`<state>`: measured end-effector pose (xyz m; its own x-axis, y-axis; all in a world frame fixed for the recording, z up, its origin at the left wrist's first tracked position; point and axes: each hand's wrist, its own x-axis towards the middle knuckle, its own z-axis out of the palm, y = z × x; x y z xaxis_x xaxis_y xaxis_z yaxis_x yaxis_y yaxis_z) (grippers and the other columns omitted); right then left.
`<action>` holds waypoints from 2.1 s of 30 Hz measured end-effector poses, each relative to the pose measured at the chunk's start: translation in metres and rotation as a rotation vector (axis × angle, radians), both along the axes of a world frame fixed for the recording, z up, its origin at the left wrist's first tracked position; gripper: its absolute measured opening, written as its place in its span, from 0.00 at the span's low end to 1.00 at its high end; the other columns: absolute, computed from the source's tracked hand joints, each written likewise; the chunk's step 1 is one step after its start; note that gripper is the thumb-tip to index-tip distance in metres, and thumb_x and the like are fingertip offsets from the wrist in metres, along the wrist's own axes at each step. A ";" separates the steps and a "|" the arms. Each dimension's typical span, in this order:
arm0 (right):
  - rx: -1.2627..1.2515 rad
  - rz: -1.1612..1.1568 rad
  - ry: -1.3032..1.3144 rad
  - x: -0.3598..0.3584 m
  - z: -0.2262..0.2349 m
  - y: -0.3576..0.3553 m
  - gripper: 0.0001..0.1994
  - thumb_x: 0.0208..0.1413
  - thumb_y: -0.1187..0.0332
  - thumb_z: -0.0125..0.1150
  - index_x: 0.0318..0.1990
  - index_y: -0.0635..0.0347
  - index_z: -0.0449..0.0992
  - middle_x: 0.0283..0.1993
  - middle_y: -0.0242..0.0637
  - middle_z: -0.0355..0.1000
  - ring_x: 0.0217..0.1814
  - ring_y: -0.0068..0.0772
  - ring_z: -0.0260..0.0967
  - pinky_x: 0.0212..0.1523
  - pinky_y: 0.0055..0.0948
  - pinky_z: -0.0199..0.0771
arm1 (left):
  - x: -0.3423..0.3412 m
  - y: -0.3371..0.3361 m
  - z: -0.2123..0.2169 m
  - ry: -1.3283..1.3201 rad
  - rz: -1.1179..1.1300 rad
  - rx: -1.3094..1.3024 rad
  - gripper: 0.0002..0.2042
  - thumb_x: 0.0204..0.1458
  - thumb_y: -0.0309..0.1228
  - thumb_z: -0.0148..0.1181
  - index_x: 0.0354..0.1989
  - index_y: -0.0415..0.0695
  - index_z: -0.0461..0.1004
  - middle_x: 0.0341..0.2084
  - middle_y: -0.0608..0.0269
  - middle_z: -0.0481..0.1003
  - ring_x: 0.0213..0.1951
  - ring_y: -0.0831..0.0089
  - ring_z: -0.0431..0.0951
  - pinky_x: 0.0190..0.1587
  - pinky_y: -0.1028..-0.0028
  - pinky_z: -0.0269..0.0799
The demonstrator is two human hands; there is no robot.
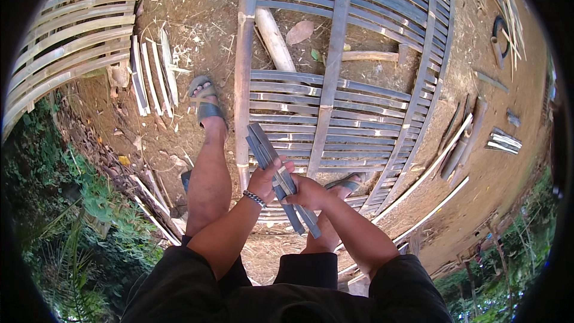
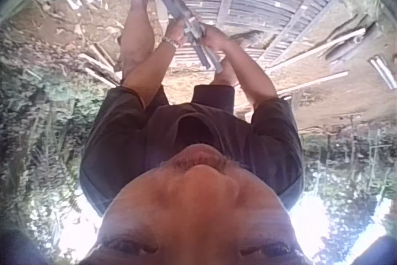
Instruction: The person constructs a bamboo frame by hand, picking up bamboo strips, aligning them onto a wooden crossbeam, and using a small axe to secure the strips into place.
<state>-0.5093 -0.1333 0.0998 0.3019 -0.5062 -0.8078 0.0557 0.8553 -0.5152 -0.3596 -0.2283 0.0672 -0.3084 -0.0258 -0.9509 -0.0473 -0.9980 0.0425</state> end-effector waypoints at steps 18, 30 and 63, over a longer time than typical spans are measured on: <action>0.039 -0.157 0.459 -0.063 -0.086 -0.057 0.30 0.49 0.52 0.72 0.52 0.63 0.70 0.44 0.49 0.77 0.48 0.47 0.76 0.49 0.39 0.75 | -0.015 -0.132 -0.077 -0.345 -0.046 -0.526 0.10 0.50 0.24 0.64 0.39 0.38 0.71 0.24 0.59 0.72 0.20 0.68 0.74 0.22 0.69 0.73; -0.202 -0.066 1.119 -0.118 -0.192 -0.197 0.27 0.51 0.60 0.68 0.56 0.61 0.70 0.57 0.48 0.69 0.62 0.50 0.66 0.59 0.44 0.70 | -0.021 -0.198 -0.155 -0.376 -0.487 -0.522 0.17 0.46 0.26 0.64 0.43 0.34 0.68 0.23 0.55 0.75 0.22 0.66 0.78 0.24 0.69 0.75; -0.109 0.491 1.106 -0.163 -0.196 -0.208 0.23 0.55 0.73 0.59 0.59 0.46 0.70 0.57 0.40 0.71 0.60 0.46 0.70 0.55 0.39 0.75 | -0.003 -0.213 -0.114 -0.059 -0.484 -0.359 0.02 0.49 0.25 0.57 0.30 0.40 0.73 0.16 0.64 0.71 0.18 0.73 0.72 0.23 0.72 0.69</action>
